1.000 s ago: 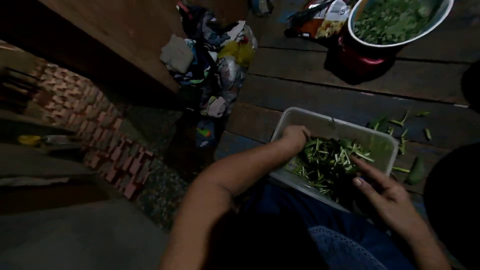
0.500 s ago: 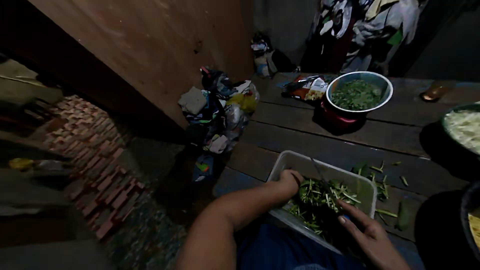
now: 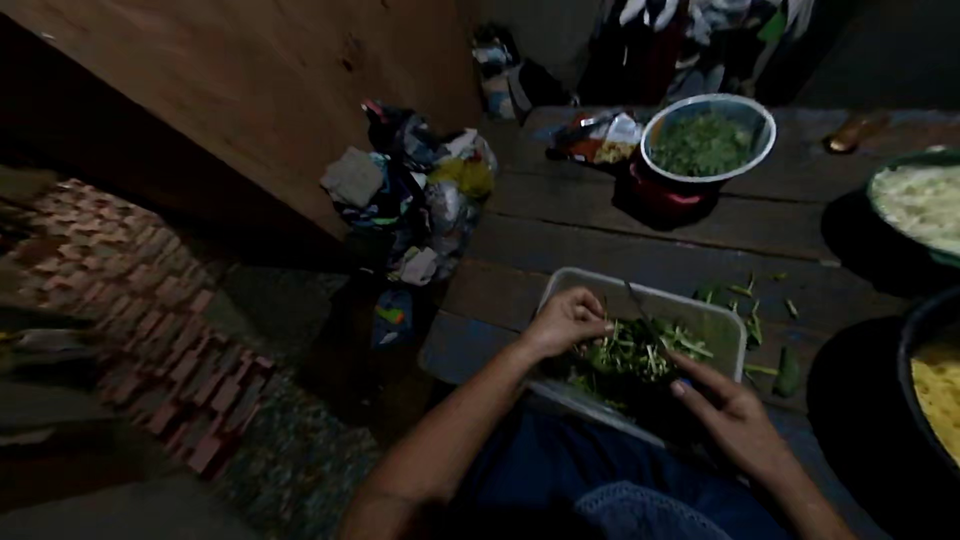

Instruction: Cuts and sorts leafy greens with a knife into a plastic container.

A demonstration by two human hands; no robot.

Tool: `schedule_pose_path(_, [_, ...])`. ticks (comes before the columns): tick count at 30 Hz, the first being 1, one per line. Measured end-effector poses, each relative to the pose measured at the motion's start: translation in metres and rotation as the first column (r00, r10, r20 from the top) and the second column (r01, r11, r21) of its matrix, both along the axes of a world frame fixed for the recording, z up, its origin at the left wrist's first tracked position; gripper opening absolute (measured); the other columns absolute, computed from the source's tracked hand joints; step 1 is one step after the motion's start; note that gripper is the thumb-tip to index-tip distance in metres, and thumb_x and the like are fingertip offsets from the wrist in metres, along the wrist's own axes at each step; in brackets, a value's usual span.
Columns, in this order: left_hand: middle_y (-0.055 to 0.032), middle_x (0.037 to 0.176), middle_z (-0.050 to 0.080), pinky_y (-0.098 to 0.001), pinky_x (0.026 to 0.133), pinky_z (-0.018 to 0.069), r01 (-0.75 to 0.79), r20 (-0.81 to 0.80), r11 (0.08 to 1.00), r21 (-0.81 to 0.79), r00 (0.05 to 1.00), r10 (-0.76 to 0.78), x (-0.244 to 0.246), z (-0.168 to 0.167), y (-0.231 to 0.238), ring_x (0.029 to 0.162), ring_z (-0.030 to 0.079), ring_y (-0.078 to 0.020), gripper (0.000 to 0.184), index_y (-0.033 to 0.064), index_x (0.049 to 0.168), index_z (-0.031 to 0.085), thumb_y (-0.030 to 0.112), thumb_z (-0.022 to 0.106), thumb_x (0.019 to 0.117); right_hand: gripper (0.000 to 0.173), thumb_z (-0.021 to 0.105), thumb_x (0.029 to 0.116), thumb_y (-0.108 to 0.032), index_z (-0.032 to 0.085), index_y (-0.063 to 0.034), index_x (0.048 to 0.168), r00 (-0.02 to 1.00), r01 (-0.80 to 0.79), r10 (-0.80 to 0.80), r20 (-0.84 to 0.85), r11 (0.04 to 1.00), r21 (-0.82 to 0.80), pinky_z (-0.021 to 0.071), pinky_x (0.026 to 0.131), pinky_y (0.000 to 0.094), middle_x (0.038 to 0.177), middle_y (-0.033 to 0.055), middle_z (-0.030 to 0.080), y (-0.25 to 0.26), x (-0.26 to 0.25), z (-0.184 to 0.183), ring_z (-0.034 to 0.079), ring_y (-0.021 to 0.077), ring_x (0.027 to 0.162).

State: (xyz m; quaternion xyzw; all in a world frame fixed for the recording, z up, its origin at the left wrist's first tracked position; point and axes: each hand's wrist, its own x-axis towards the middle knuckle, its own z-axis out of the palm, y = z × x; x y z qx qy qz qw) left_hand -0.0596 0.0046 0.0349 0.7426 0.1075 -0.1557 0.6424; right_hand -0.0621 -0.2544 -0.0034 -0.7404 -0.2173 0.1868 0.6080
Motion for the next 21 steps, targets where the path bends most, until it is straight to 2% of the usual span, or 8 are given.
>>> schedule_pose_path(2, [-0.0039,0.081,0.068,-0.0167,0.058,0.0514,-0.155,-0.055,0.942,-0.299,0.988,0.145,-0.010,-0.007,-0.004,0.063,0.062,-0.0045,0.032,0.0003,0.122,0.050,-0.005,0.065,0.0946,0.043,0.053,0.1020,-0.017,0.055,0.0035,0.139,0.999,-0.040,0.038,0.020,0.997,0.070,0.0541,0.087,0.0161,0.121,0.0023,0.068,0.006,0.002,0.003,0.064,-0.0021,0.099])
schedule_pose_path(3, [-0.0047,0.082,0.068,-0.0170,0.058,0.0516,-0.224,-0.091,0.897,-0.382,0.975,0.205,-0.014,-0.009,-0.009,0.064,0.062,-0.0053,0.031,0.0011,0.124,0.053,-0.008,0.062,0.0951,0.044,0.053,0.1025,-0.017,0.054,0.0040,0.141,0.997,-0.071,0.069,0.024,0.992,0.108,0.0541,0.089,0.0174,0.123,0.0025,0.067,0.009,0.002,0.004,0.064,-0.0006,0.101])
schedule_pose_path(4, [-0.0051,0.085,0.068,-0.0179,0.059,0.0523,-0.291,-0.128,0.856,-0.428,0.957,0.261,-0.017,-0.009,-0.014,0.065,0.062,-0.0062,0.025,0.0010,0.119,0.057,-0.010,0.058,0.0962,0.045,0.053,0.1031,-0.019,0.052,0.0039,0.142,0.994,-0.104,0.101,0.029,0.985,0.140,0.0540,0.092,0.0188,0.126,0.0024,0.066,0.011,0.001,0.004,0.064,0.0003,0.104])
schedule_pose_path(6, [-0.0038,0.087,0.068,-0.0201,0.065,0.0554,-0.377,-0.200,0.802,-0.463,0.926,0.320,-0.020,-0.009,-0.024,0.071,0.064,-0.0075,0.015,0.0022,0.105,0.060,-0.009,0.052,0.0991,0.049,0.054,0.1040,-0.023,0.050,0.0023,0.146,0.984,-0.178,0.175,0.034,0.969,0.170,0.0536,0.096,0.0209,0.134,0.0033,0.064,0.017,0.000,0.005,0.063,0.0027,0.111])
schedule_pose_path(8, [-0.0030,0.088,0.066,-0.0228,0.073,0.0569,-0.405,-0.238,0.750,-0.523,0.914,0.328,-0.022,-0.011,-0.030,0.075,0.064,-0.0087,0.013,0.0011,0.107,0.061,-0.004,0.050,0.1027,0.053,0.053,0.1046,-0.025,0.045,0.0011,0.150,0.969,-0.247,0.241,0.055,0.954,0.170,0.0530,0.096,0.0198,0.141,0.0053,0.060,0.021,-0.001,0.006,0.063,0.0024,0.113])
schedule_pose_path(12, [-0.0035,0.086,0.065,-0.0239,0.074,0.0569,-0.465,-0.296,0.665,-0.585,0.885,0.359,-0.023,-0.012,-0.034,0.075,0.064,-0.0095,0.014,0.0003,0.110,0.061,-0.002,0.048,0.1042,0.056,0.055,0.1035,-0.022,0.041,0.0013,0.153,0.958,-0.283,0.271,0.088,0.945,0.165,0.0522,0.095,0.0166,0.146,0.0042,0.056,0.023,-0.001,0.005,0.061,-0.0010,0.113])
schedule_pose_path(16, [-0.0037,0.087,0.065,-0.0237,0.075,0.0566,-0.462,-0.306,0.668,-0.583,0.887,0.346,-0.023,-0.010,-0.034,0.077,0.064,-0.0096,0.017,0.0001,0.106,0.062,-0.004,0.046,0.1031,0.054,0.055,0.1036,-0.022,0.044,0.0013,0.151,0.962,-0.269,0.257,0.088,0.948,0.172,0.0526,0.095,0.0185,0.144,0.0051,0.058,0.021,0.000,0.002,0.062,0.0009,0.112])
schedule_pose_path(21, [-0.0050,0.086,0.067,-0.0243,0.074,0.0582,-0.458,-0.300,0.685,-0.567,0.889,0.347,-0.021,-0.009,-0.036,0.076,0.066,-0.0104,0.014,-0.0013,0.103,0.064,-0.005,0.050,0.1022,0.052,0.055,0.1038,-0.022,0.046,0.0038,0.148,0.964,-0.263,0.249,0.093,0.946,0.189,0.0524,0.099,0.0216,0.143,0.0073,0.059,0.019,0.001,-0.002,0.062,0.0053,0.118])
